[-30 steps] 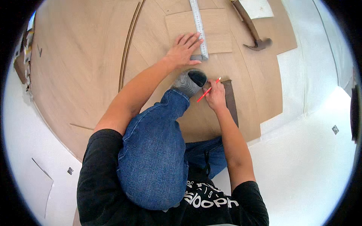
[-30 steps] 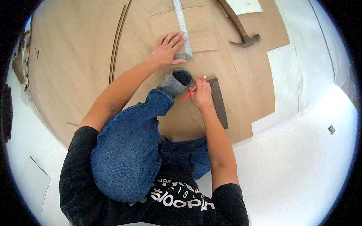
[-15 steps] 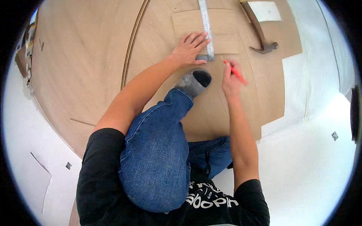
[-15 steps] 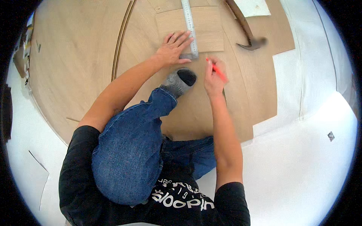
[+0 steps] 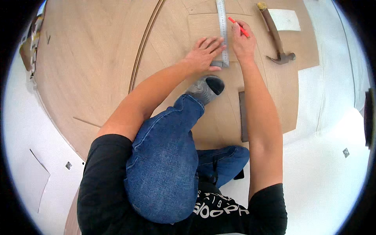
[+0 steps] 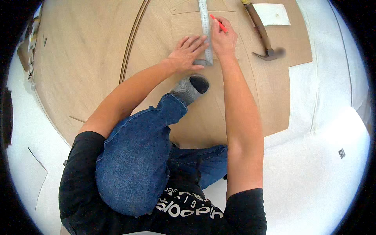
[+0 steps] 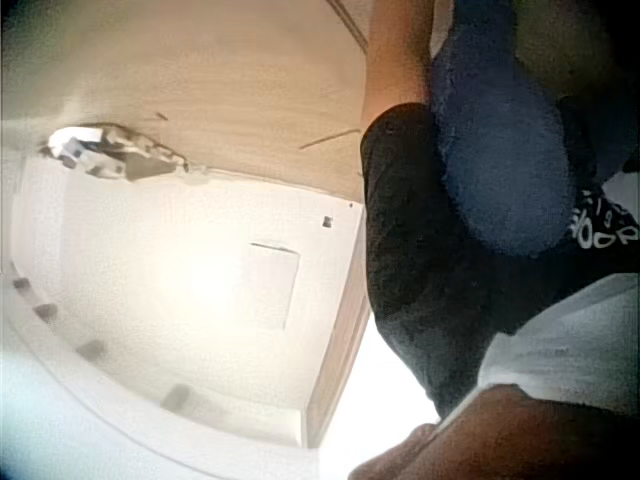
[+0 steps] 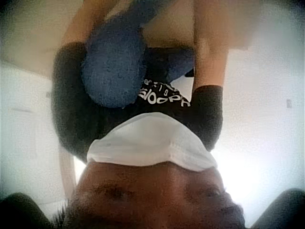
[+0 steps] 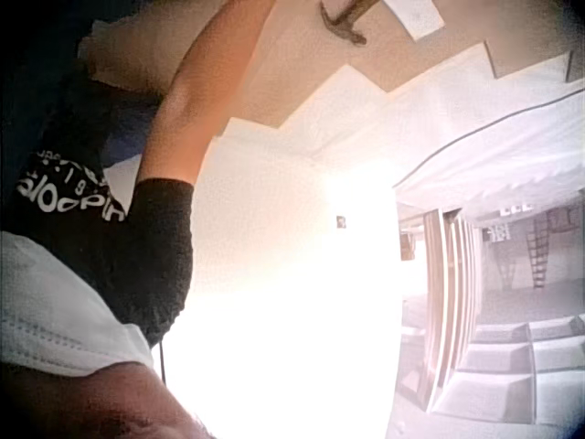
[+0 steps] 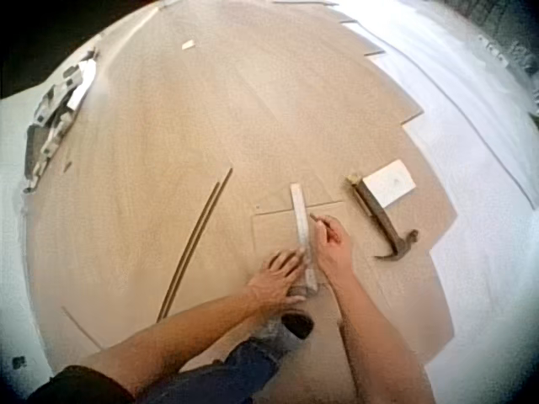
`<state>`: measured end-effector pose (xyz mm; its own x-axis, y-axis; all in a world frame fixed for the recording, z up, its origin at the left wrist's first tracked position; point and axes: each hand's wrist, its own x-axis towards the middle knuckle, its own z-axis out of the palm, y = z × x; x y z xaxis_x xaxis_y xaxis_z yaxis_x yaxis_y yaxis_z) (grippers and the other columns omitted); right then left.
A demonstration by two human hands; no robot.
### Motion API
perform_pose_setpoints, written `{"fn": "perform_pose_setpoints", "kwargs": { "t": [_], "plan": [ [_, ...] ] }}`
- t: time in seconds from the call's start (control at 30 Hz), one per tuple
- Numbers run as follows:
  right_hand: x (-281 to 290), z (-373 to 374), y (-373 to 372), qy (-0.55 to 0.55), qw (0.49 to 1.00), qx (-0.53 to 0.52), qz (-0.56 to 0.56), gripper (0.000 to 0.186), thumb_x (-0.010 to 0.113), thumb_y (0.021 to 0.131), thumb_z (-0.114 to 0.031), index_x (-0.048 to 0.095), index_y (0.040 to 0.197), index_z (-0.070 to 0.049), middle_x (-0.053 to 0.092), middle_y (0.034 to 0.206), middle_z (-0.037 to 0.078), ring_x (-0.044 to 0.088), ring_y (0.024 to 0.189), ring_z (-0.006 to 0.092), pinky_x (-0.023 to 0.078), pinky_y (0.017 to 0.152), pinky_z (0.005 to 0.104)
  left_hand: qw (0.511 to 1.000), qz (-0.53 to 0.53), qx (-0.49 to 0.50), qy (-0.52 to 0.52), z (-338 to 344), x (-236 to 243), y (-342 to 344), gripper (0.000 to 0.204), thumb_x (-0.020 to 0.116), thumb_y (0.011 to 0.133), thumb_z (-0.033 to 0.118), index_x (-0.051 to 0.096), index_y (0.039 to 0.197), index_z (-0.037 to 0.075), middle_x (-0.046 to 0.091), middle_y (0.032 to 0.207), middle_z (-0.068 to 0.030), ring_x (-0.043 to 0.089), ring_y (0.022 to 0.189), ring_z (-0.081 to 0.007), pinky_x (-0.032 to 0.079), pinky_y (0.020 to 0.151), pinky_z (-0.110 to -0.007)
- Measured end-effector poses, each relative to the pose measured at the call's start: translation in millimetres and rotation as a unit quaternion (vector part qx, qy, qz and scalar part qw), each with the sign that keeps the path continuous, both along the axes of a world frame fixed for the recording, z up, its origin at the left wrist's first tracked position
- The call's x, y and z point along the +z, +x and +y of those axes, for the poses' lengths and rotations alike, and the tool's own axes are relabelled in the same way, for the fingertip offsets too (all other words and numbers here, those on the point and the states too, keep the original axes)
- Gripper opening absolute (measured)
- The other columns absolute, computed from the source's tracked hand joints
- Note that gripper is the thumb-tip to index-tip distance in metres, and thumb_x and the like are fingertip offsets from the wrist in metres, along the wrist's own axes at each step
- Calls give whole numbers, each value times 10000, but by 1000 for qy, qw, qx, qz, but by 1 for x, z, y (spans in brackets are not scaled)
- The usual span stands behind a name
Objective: The person measures and marks floor tiles using a ruler and a pencil before placing them on the floor.
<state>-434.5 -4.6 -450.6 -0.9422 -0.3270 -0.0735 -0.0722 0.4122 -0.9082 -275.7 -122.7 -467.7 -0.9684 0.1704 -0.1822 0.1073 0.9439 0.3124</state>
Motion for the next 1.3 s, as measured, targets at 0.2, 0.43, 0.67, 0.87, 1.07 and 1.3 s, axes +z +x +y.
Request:
{"fn": "perform_pose_setpoints", "kwargs": {
  "t": [0.2, 0.43, 0.67, 0.87, 1.07, 1.3],
  "plan": [
    [0, -8, -5, 20, 998, 27, -49, 345, 613, 1000, -351, 717, 1196, -86, 750, 938, 114, 713, 865, 226, 547, 836, 358, 1000, -11, 6, 7, 0, 1, 0, 925, 646, 877, 645, 336, 1593, 148, 249, 1684, -82, 219, 1542, -291, 162, 1251, -498],
    [14, 9, 8, 76, 995, 61, -31, 307, 606, 994, -310, 734, 1158, -83, 741, 967, 193, 730, 904, 344, 561, 799, 392, 1000, 6, 3, 15, 0, -1, 3, 933, 651, 872, 643, 318, 1600, 163, 245, 1684, -81, 229, 1538, -297, 175, 1243, -507],
    [72, 141, 105, 209, 965, 120, -105, 261, 582, 1026, -243, 714, 1159, -62, 741, 980, 188, 735, 894, 298, 558, 793, 376, 1000, 15, -2, -6, 5, -6, -4, 943, 644, 875, 653, 297, 1614, 182, 245, 1691, -73, 222, 1540, -286, 162, 1246, -503],
    [92, 166, 56, 96, 995, -5, -12, 340, 568, 1050, -216, 595, 1321, -12, 707, 1178, 213, 698, 1097, 305, 524, 967, 387, 1000, 12, 18, -3, 1, -7, -3, 945, 669, 862, 637, 304, 1611, 191, 228, 1699, -66, 217, 1538, -279, 147, 1244, -508],
    [28, 172, -61, 258, 945, 83, 182, 436, 644, 991, -248, 564, 1362, -32, 642, 1269, 238, 602, 1204, 414, 486, 1013, 483, 995, -20, 55, -83, -59, 14, -7, 952, 677, 856, 626, 298, 1613, 191, 208, 1702, -73, 225, 1540, -283, 176, 1244, -526],
    [-16, 180, -75, 496, 859, 85, 95, 388, 681, 954, -275, 603, 1280, -79, 702, 1087, 192, 677, 1021, 385, 531, 842, 512, 970, -60, 214, -95, -121, 40, 5, 871, 609, 930, 640, 367, 1577, 111, 341, 1639, -153, 310, 1516, -327, 222, 1233, -547]
  ]
}}
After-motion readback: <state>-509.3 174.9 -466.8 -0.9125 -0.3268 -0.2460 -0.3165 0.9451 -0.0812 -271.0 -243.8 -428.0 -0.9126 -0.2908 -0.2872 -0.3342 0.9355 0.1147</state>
